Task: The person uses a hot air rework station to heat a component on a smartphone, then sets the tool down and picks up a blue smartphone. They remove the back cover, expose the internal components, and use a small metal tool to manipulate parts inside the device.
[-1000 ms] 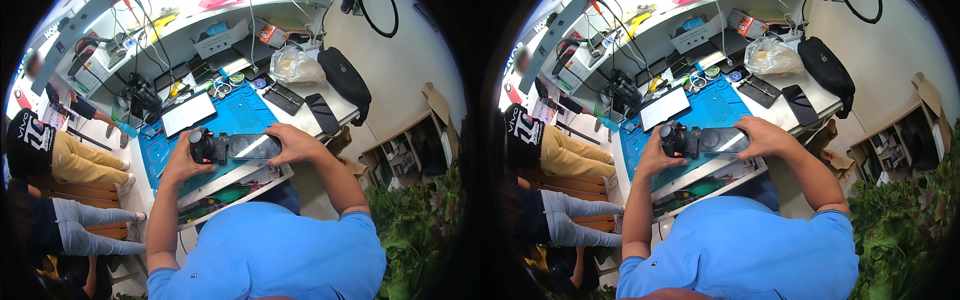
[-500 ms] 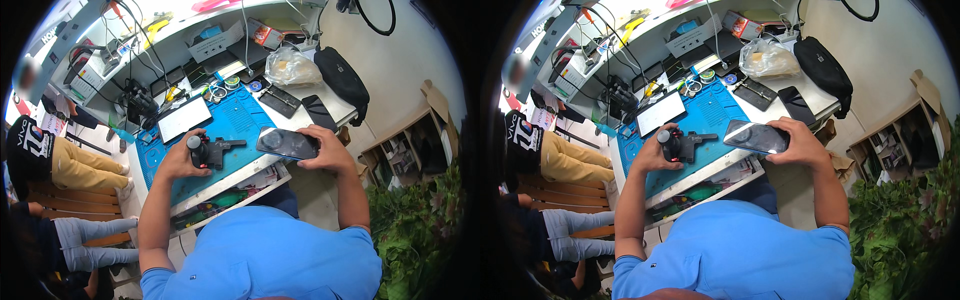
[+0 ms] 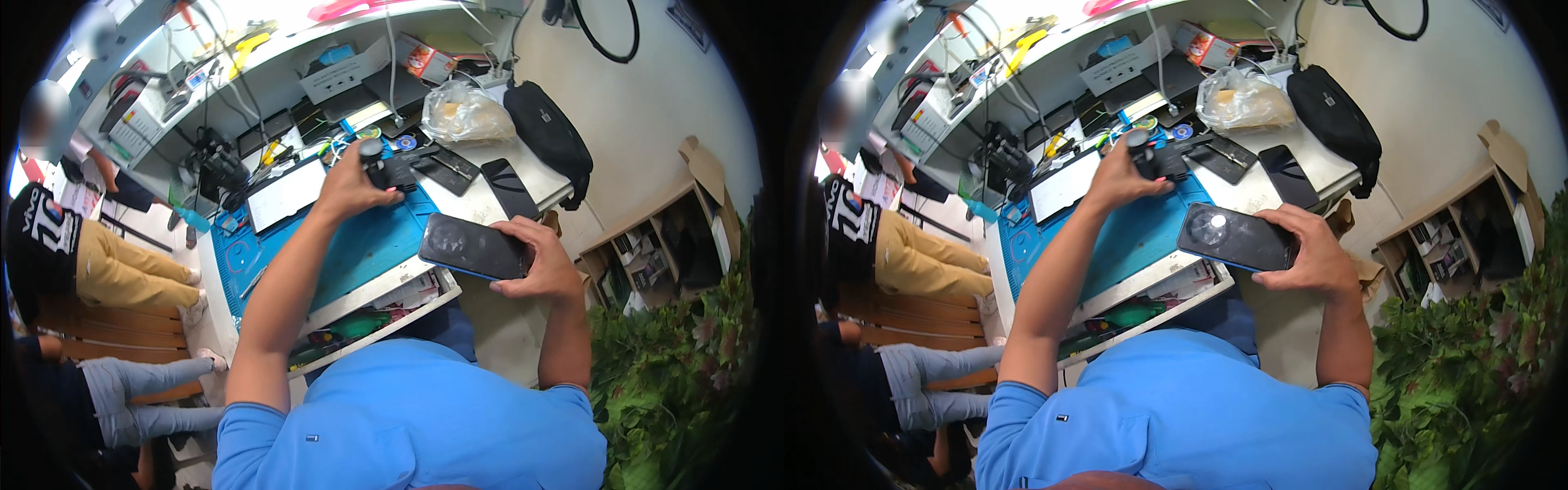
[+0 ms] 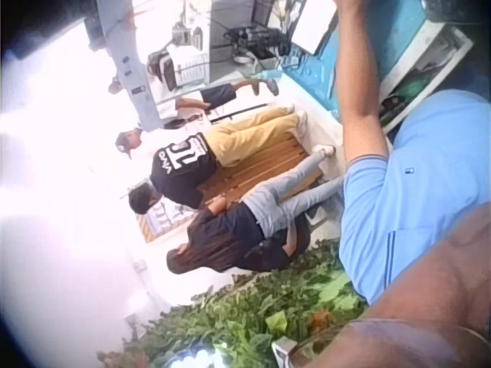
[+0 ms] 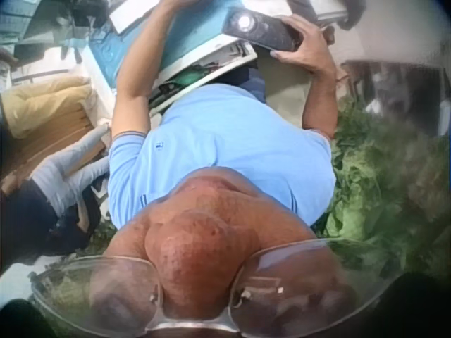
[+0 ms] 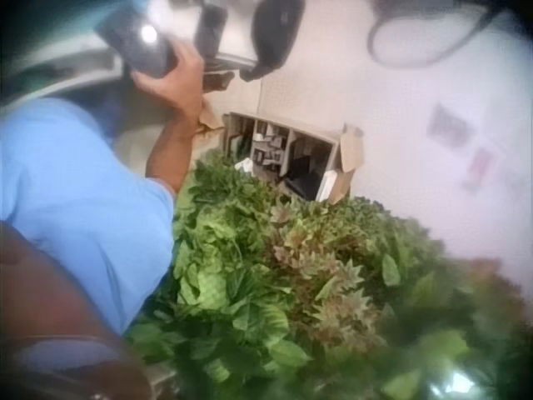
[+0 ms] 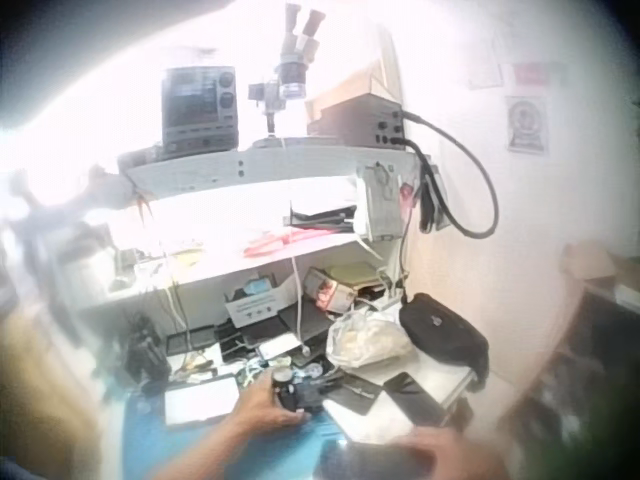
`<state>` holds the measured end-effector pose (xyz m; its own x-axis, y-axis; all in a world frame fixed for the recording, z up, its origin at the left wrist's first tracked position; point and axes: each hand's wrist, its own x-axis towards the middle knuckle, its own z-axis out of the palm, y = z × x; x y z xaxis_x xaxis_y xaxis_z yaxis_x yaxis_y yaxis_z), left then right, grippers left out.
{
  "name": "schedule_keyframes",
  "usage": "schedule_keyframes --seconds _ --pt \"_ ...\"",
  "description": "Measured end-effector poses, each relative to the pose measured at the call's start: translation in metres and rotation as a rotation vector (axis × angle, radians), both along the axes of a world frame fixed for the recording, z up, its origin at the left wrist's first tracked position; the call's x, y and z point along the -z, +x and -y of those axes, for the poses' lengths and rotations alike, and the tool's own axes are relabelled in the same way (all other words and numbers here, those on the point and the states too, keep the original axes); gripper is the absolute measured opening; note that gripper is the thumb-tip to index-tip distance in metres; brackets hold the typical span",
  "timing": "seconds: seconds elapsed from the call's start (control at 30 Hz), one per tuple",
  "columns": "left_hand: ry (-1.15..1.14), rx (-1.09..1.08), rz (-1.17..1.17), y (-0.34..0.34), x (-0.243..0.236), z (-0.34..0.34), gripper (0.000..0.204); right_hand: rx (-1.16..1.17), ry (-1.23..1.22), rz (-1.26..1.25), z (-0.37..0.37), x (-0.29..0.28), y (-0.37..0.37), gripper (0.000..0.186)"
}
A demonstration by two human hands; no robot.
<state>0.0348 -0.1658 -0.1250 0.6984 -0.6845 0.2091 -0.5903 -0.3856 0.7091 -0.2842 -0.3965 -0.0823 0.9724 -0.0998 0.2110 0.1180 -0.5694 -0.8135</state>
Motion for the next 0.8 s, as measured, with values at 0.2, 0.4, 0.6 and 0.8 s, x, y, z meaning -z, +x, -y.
schedule_keyframes --seconds 0.2,0.4,0.6,0.8 --pt "0.099 -0.011 0.058 0.016 0.017 0.025 0.145 -0.112 -0.034 -0.032 -0.018 0.011 0.017 0.078" --pt "0.202 -0.087 -0.129 -0.011 -0.035 -0.061 0.118 -0.181 -0.017 -0.114 -0.034 0.011 0.060 0.078" --pt "-0.225 0.178 -0.691 -0.066 -0.010 -0.176 0.111 -0.376 0.029 -0.007 -0.091 0.047 0.132 0.082" --pt "-0.852 -0.125 -0.819 -0.114 0.031 -0.222 0.110 -0.586 0.389 -0.111 -0.171 0.074 0.172 0.087"
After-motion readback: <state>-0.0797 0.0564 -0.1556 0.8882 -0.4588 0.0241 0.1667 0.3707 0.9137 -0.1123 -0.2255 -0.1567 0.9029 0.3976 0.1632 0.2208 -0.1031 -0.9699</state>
